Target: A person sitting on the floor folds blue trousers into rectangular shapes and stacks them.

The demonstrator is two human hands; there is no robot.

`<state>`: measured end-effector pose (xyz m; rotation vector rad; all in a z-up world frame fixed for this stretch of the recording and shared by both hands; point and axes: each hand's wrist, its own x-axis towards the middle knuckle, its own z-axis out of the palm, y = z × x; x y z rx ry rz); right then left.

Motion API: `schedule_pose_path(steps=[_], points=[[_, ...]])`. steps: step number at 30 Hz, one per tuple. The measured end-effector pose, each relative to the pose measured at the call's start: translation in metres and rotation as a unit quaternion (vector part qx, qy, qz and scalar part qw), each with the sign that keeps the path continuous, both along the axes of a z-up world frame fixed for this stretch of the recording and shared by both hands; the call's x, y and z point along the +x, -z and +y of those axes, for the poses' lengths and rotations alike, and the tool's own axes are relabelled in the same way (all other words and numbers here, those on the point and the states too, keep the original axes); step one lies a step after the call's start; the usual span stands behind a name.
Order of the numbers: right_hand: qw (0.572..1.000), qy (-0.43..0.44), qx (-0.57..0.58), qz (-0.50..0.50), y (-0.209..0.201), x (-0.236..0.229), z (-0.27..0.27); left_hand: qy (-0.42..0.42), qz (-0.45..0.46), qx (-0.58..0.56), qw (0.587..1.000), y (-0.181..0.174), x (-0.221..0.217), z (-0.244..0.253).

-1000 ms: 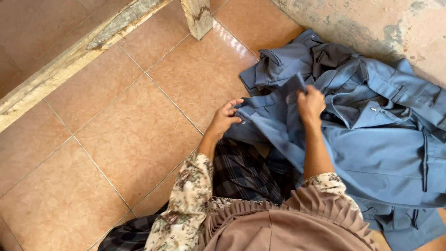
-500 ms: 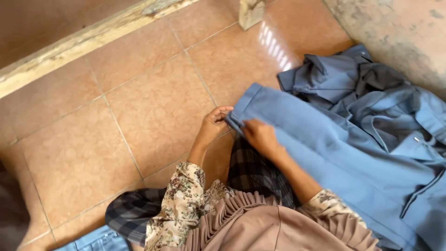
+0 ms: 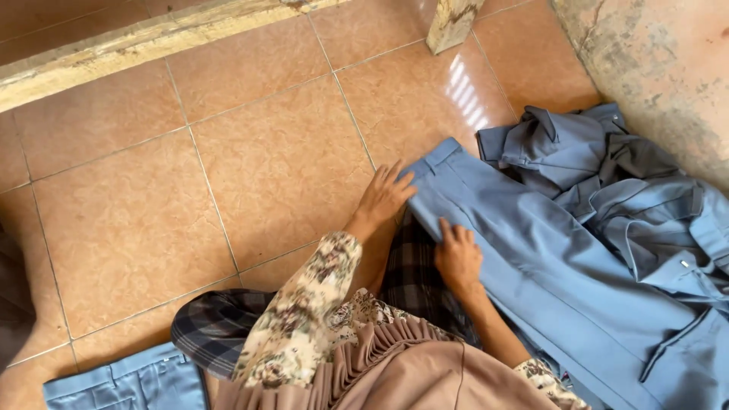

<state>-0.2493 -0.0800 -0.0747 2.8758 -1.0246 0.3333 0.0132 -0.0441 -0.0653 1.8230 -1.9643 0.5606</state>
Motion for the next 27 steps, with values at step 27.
schedule_pose_path(steps=[27], points=[[0.924, -0.095, 0.274, 0.251, 0.175, 0.294, -0.015, -0.543, 0.080, 0.242, 0.800, 0.146, 0.163, 0.345]])
